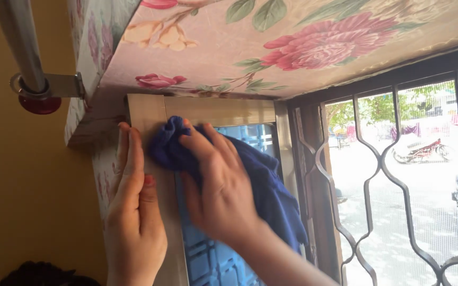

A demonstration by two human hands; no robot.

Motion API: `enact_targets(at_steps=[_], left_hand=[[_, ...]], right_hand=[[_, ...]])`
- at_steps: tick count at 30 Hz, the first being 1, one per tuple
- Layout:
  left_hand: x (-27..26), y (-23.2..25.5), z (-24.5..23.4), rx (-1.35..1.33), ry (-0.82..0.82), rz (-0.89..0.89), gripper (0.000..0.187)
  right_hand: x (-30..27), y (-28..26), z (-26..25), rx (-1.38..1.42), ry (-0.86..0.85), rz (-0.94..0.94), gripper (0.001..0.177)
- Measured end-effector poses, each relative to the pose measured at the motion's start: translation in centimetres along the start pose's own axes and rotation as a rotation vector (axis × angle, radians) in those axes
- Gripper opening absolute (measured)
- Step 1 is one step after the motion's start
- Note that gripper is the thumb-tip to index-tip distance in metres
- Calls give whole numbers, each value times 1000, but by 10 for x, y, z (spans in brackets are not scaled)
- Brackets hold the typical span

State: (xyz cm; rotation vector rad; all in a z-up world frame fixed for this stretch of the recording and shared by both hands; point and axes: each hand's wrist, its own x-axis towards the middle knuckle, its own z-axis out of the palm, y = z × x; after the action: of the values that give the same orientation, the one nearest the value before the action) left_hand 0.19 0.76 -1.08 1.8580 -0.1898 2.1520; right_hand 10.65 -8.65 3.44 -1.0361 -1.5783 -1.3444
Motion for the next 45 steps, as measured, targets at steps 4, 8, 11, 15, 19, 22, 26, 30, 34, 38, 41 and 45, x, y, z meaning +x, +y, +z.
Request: enact_targets(at_steps=[4, 8, 11, 15, 19, 22, 26, 30, 34, 38, 41, 45], left_hand=[[4, 2, -2, 23, -15, -37, 54], [2, -2, 2, 48, -7, -6, 55], [3, -12, 3, 54, -13, -24, 55], [14, -16, 0, 128, -59, 39, 53], [33, -7, 0, 184, -61, 85, 61], [34, -7, 5, 170, -40, 103, 61], [31, -8, 5, 200, -26, 101, 60], [28, -4, 5, 145, -41, 33, 60], [27, -4, 0, 182, -29, 90, 62], [26, -8, 4, 147, -39, 80, 64], [24, -9, 4, 154, -46, 90, 63], [20, -3, 3, 81, -58, 11, 64]], right_hand=[[20, 14, 14, 21, 66, 28, 40], [39, 12, 32, -95, 236, 176, 38], [40, -1, 29, -36, 225, 133, 39], [36, 9, 24, 2, 188, 100, 38], [30, 37, 31, -158, 327, 330, 36], [26, 26, 23, -235, 328, 354, 38], [19, 19, 6, -66, 114, 24, 43], [13, 54, 18, -158, 189, 187, 40], [15, 46, 28, -306, 323, 433, 37], [12, 20, 12, -192, 202, 222, 43], [7, 21, 3, -81, 89, 60, 45], [4, 51, 16, -181, 170, 214, 42]])
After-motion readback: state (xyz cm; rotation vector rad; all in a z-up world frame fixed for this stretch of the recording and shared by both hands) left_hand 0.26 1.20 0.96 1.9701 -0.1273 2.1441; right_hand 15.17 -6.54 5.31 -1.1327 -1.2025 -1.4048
